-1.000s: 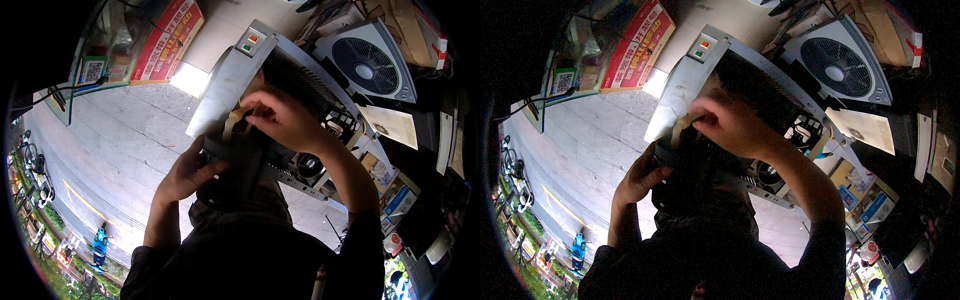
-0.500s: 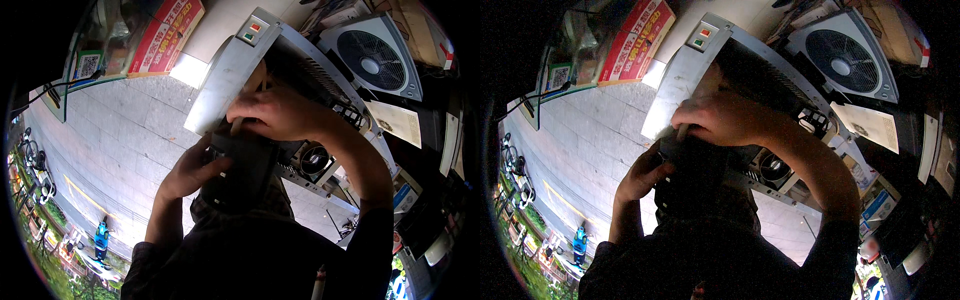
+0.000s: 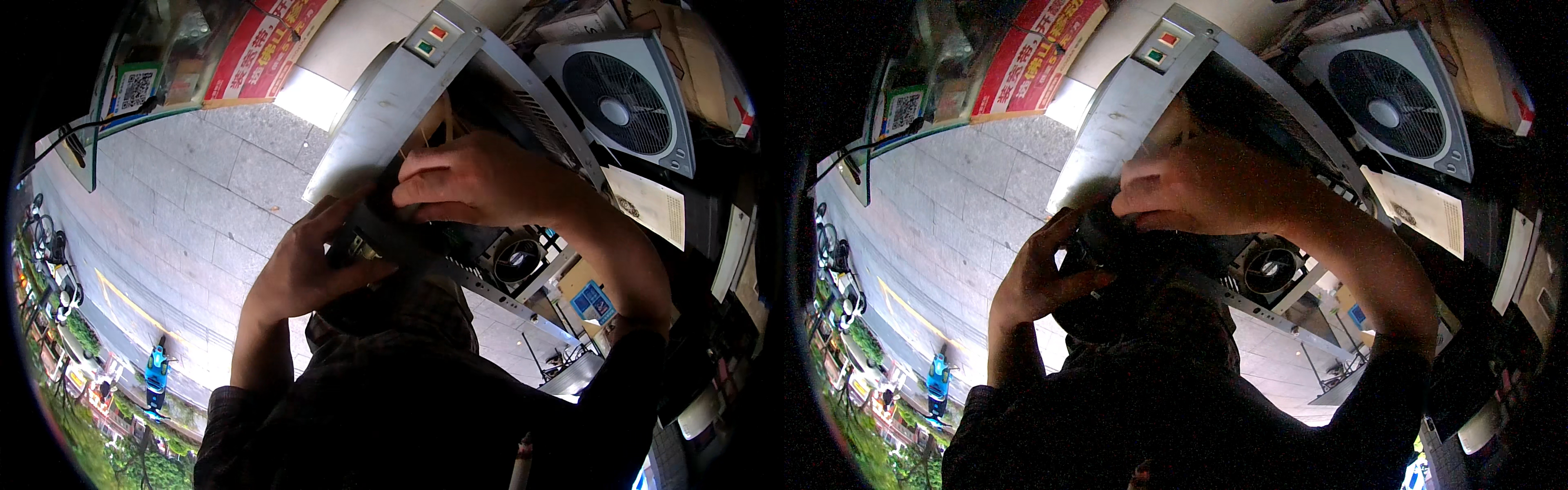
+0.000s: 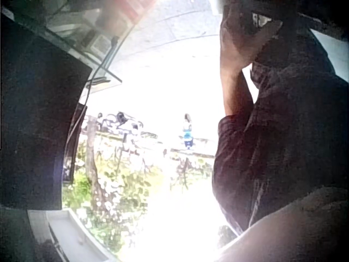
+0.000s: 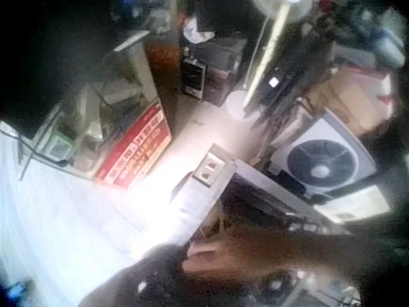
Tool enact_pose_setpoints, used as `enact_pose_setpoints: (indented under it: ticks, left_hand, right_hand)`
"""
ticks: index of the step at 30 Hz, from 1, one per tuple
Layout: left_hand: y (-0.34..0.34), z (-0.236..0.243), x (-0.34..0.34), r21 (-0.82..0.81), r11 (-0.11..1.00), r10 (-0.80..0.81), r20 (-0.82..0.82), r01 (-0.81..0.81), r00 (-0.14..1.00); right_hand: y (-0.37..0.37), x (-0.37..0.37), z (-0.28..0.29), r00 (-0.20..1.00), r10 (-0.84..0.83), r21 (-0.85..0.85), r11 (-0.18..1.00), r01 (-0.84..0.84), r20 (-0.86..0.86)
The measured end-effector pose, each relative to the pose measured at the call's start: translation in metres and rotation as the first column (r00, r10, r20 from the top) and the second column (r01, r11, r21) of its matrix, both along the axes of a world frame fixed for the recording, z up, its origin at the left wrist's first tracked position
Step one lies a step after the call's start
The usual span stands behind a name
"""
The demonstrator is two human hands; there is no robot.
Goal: The person uses a cordless drill to remove screws from an appliance's metal casing. They then retrieve a black cylindrical component, inspect it, and attempt to fit it into the appliance's interior. The person also handles a handheld fan and other tools during the process.
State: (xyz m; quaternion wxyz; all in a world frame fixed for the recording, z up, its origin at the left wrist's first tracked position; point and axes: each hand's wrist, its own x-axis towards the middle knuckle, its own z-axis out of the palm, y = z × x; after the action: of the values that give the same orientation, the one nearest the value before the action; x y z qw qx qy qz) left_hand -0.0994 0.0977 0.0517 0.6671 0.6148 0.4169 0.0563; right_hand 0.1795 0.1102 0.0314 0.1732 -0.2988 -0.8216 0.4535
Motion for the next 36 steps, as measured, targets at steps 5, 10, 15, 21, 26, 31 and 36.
enact_pose_setpoints:
  ticks: [5, 10, 15, 21, 26, 31, 36]
  left_hand:
    - [0.003, -0.009, -0.004, 0.075, 0.997, -0.034, 0.057, 0.029, 0.998]
    - [0.003, -0.009, -0.004, -0.003, 1.0, 0.002, 0.103, -0.002, 0.995]
    - [-0.018, -0.021, -0.019, -0.187, 0.948, 0.296, 0.216, -0.258, 0.93]
    - [-0.1, -0.019, -0.03, -0.358, 0.732, 0.645, 0.091, -0.579, 0.759]
    - [-0.103, -0.024, -0.021, -0.467, 0.633, 0.735, 0.111, -0.617, 0.669]
    - [-0.088, -0.028, -0.033, -0.568, 0.623, 0.693, 0.082, -0.538, 0.717]
    - [-0.089, -0.033, -0.035, -0.581, 0.597, 0.704, 0.05, -0.553, 0.708]
  right_hand:
    - [-0.001, -0.003, -0.008, 1.0, 0.015, 0.003, 1.0, -0.015, 0.006]
    - [0.002, -0.004, -0.009, 0.999, 0.051, -0.107, 0.993, -0.05, 0.012]
    - [0.004, -0.006, 0.0, 0.999, 0.016, -0.089, 0.996, -0.011, 0.051]
    - [-0.001, -0.007, -0.008, 0.997, -0.069, -0.085, 0.994, 0.071, 0.026]
    - [-0.003, -0.003, -0.011, 0.994, -0.077, 0.033, 0.997, 0.075, 0.071]
    - [-0.002, 0.0, -0.021, 0.988, -0.036, 0.328, 0.944, -0.015, 0.148]
    - [-0.002, -0.005, -0.027, 0.992, -0.079, 0.368, 0.929, 0.038, 0.096]
